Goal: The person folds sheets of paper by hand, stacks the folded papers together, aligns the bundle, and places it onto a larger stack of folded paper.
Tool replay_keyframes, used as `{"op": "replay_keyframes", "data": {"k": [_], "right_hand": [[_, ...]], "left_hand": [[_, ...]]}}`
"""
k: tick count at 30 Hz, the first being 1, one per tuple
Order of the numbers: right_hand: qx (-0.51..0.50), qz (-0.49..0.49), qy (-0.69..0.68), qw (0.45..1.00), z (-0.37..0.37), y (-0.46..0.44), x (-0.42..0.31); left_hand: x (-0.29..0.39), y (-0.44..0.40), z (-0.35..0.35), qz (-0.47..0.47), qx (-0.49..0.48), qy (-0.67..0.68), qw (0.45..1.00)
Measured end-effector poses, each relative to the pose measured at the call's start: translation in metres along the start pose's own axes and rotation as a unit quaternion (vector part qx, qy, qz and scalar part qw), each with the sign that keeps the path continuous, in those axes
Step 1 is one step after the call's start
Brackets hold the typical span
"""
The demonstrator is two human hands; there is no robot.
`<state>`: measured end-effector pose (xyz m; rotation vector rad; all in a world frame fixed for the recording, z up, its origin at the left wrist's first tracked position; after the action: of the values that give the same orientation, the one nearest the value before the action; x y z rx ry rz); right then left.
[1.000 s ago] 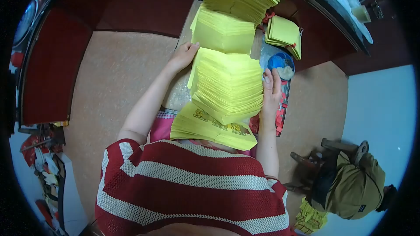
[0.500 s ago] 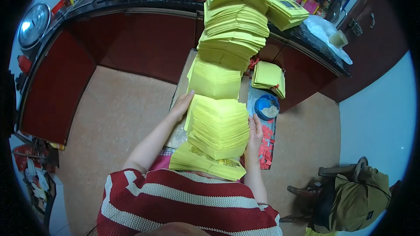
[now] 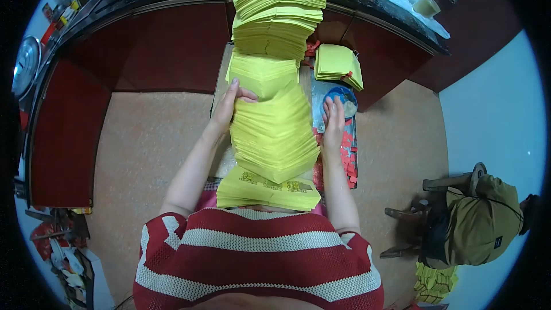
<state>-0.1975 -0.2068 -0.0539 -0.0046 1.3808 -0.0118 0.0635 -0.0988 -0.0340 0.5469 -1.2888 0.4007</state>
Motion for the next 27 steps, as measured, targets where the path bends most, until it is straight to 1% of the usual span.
{"op": "replay_keyframes", "data": {"k": [1, 2, 3, 4, 5, 6, 7, 8, 9, 10, 11, 13, 14, 15, 17, 19, 21, 23, 24, 25, 27], "right_hand": [[0.003, 0.000, -0.001, 1.000, 0.006, -0.015, 0.004], [-0.045, 0.017, -0.039, 0.998, 0.014, -0.026, 0.009], [-0.094, 0.036, -0.076, 0.992, 0.019, -0.032, 0.013], [-0.092, 0.039, -0.073, 0.992, 0.024, -0.037, 0.016], [-0.115, 0.069, -0.076, 0.988, 0.034, -0.042, 0.020], [-0.138, 0.097, -0.081, 0.982, 0.043, -0.043, 0.018], [-0.138, 0.098, -0.082, 0.982, 0.041, -0.040, 0.013], [-0.181, 0.052, -0.058, 0.980, 0.036, -0.033, 0.002], [-0.224, 0.006, -0.033, 0.974, 0.031, -0.027, -0.008], [-0.222, 0.004, -0.086, 0.971, 0.028, -0.030, -0.001], [-0.223, 0.005, -0.087, 0.971, 0.026, -0.031, 0.009], [-0.101, 0.059, -0.009, 0.993, 0.032, -0.026, 0.019], [-0.102, 0.059, -0.010, 0.993, 0.039, -0.029, 0.014], [-0.120, -0.006, -0.013, 0.993, 0.047, -0.028, -0.006], [-0.147, -0.121, -0.009, 0.982, 0.047, -0.016, -0.029], [-0.134, -0.087, -0.016, 0.987, 0.057, -0.039, -0.018], [-0.190, 0.023, -0.027, 0.981, 0.055, -0.043, -0.010], [-0.194, 0.008, -0.034, 0.980, 0.048, -0.058, 0.008], [-0.197, -0.007, -0.039, 0.980, 0.047, -0.052, 0.008], [-0.193, 0.001, -0.035, 0.981, 0.044, -0.044, 0.010], [-0.152, -0.074, 0.050, 0.984, 0.053, -0.036, -0.004]], "left_hand": [[0.002, 0.000, 0.005, -0.011, -0.053, -0.011, 0.998], [0.008, 0.000, 0.010, -0.020, -0.060, -0.039, 0.997], [0.005, -0.004, 0.014, -0.026, -0.061, -0.038, 0.997], [0.003, -0.009, 0.020, -0.046, -0.086, -0.031, 0.995], [0.002, -0.011, 0.025, -0.062, -0.112, -0.023, 0.991], [0.007, -0.009, 0.028, -0.062, -0.112, -0.023, 0.991], [0.015, -0.005, 0.031, -0.058, -0.143, -0.011, 0.988], [0.018, -0.001, 0.033, -0.056, -0.172, 0.001, 0.984], [0.011, -0.006, 0.028, -0.059, -0.169, 0.003, 0.984], [0.003, -0.018, 0.016, -0.070, -0.099, 0.009, 0.993], [-0.006, -0.026, 0.006, -0.080, -0.029, 0.013, 0.996], [-0.001, -0.010, 0.014, -0.073, -0.022, -0.015, 0.997], [0.006, -0.004, 0.022, -0.041, -0.073, -0.027, 0.996], [0.012, 0.004, 0.029, -0.014, -0.123, -0.037, 0.992], [0.017, -0.005, 0.030, -0.019, -0.123, -0.027, 0.992], [0.015, -0.017, 0.029, -0.012, -0.076, -0.050, 0.996], [0.014, -0.015, 0.023, -0.006, -0.074, -0.050, 0.996], [0.004, -0.015, 0.014, -0.009, -0.069, -0.048, 0.996], [-0.004, -0.016, 0.008, -0.029, -0.044, -0.015, 0.998], [-0.013, -0.017, 0.005, -0.049, -0.019, 0.019, 0.998], [-0.017, -0.021, 0.007, -0.033, -0.022, -0.001, 0.999]]}}
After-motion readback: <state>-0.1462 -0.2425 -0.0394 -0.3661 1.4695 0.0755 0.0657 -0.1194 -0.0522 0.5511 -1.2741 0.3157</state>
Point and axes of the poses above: each hand's wrist, its own y-axis away from the middle knuckle, its own z-axis out of the palm, x = y × z, the point moved 4 cm from there along -y, towards the middle knuckle, and after that the axes turned 11 degrees about x, right-handed, at the moved point
